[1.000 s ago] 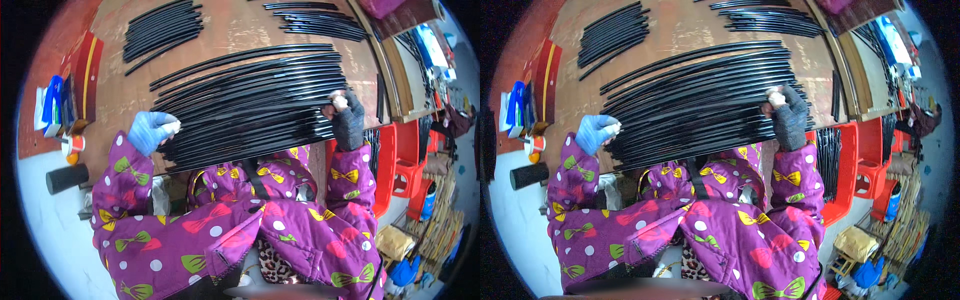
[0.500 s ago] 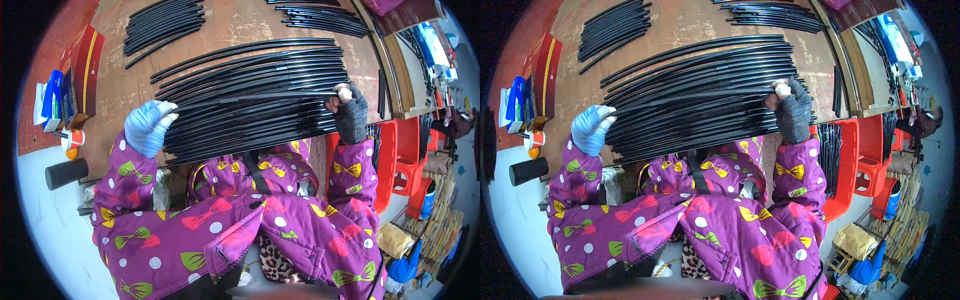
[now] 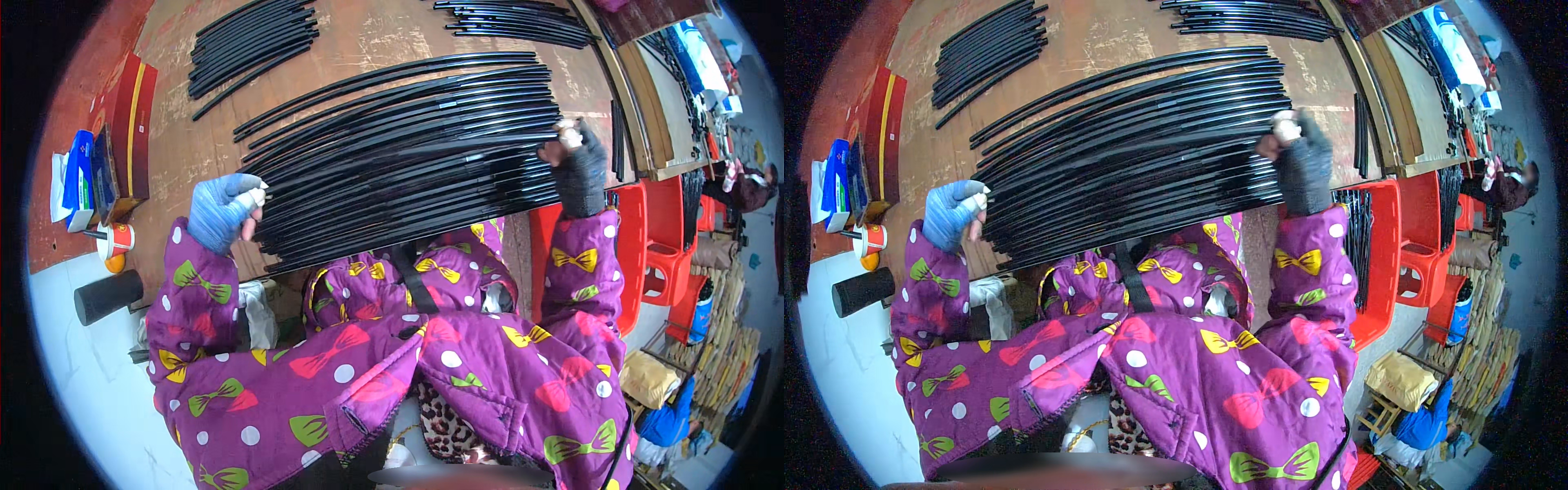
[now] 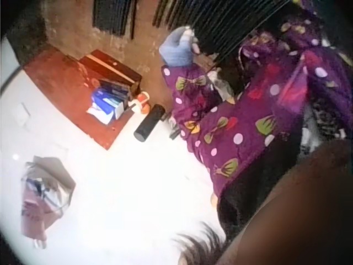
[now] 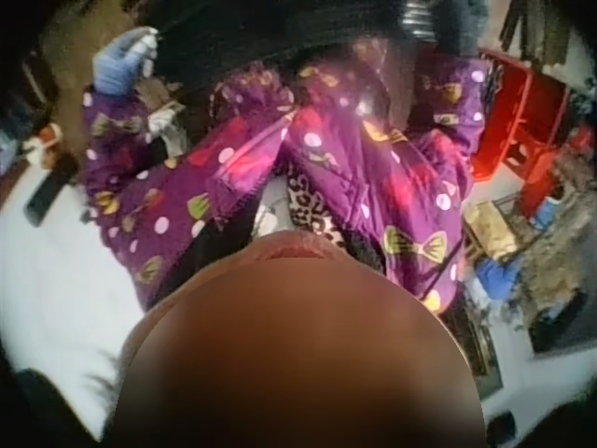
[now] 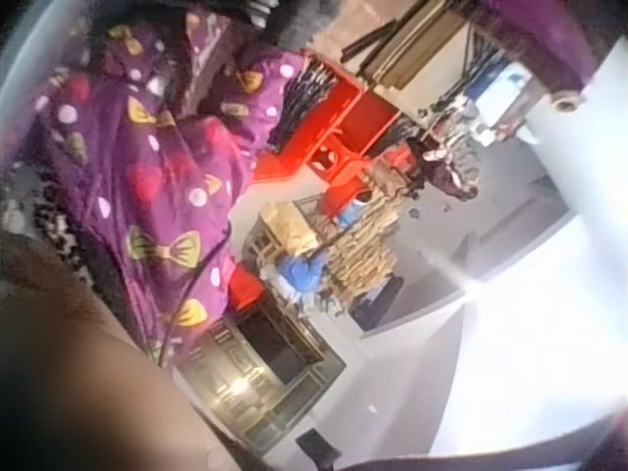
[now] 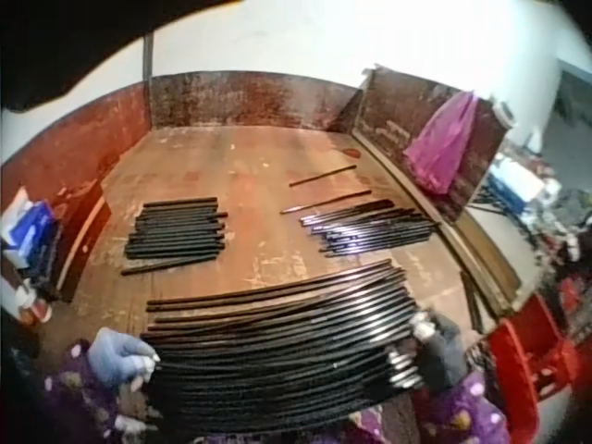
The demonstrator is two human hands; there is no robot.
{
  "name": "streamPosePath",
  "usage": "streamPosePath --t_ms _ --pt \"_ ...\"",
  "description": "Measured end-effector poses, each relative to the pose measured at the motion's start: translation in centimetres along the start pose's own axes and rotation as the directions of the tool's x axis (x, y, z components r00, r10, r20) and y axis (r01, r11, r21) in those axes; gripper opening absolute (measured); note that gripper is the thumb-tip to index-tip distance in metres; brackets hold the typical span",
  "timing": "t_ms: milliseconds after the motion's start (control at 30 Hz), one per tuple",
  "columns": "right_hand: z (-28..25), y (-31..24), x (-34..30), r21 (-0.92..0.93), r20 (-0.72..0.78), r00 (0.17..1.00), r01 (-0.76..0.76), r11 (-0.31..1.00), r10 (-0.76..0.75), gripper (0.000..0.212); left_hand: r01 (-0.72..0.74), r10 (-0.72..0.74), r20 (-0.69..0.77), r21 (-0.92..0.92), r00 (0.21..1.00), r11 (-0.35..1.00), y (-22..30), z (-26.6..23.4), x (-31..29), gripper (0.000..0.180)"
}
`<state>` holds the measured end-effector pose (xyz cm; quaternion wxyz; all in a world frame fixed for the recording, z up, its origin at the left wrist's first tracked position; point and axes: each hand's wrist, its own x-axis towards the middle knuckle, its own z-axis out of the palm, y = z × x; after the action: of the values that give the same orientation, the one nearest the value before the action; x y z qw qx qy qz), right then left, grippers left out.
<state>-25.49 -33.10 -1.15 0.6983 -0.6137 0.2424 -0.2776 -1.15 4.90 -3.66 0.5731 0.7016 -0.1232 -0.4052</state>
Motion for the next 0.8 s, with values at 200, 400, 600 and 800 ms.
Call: streamPosePath --t_ms 200,400,600,800 --pt "-1.5 -0.1 1.2 -0.036 0.079 0.994 -0.075 0.997 0.077 0.017 0.065 -0.066 0.06 0.021 0.996 0.998 0.0 -0.3 0.5 0.015" --pt "3.4 -1.2 -0.8 -0.17 0.045 0.999 0.032 0.985 -0.024 0.012 0.025 -0.028 0.05 0.048 0.998 0.999 -0.3 -0.1 0.4 0.015" --pt "-3.1 -2.1 1.1 -0.228 -0.12 0.992 0.018 0.973 -0.046 0.011 0.048 -0.05 0.052 0.04 0.997 0.998 -1.5 -2.8 -0.1 0.017" --pt "-11.7 -2.0 3.3 0.004 -0.039 0.999 -0.038 0.999 0.038 0.012 0.084 -0.089 0.064 0.069 0.994 0.994 -2.4 -4.2 -0.7 0.018"
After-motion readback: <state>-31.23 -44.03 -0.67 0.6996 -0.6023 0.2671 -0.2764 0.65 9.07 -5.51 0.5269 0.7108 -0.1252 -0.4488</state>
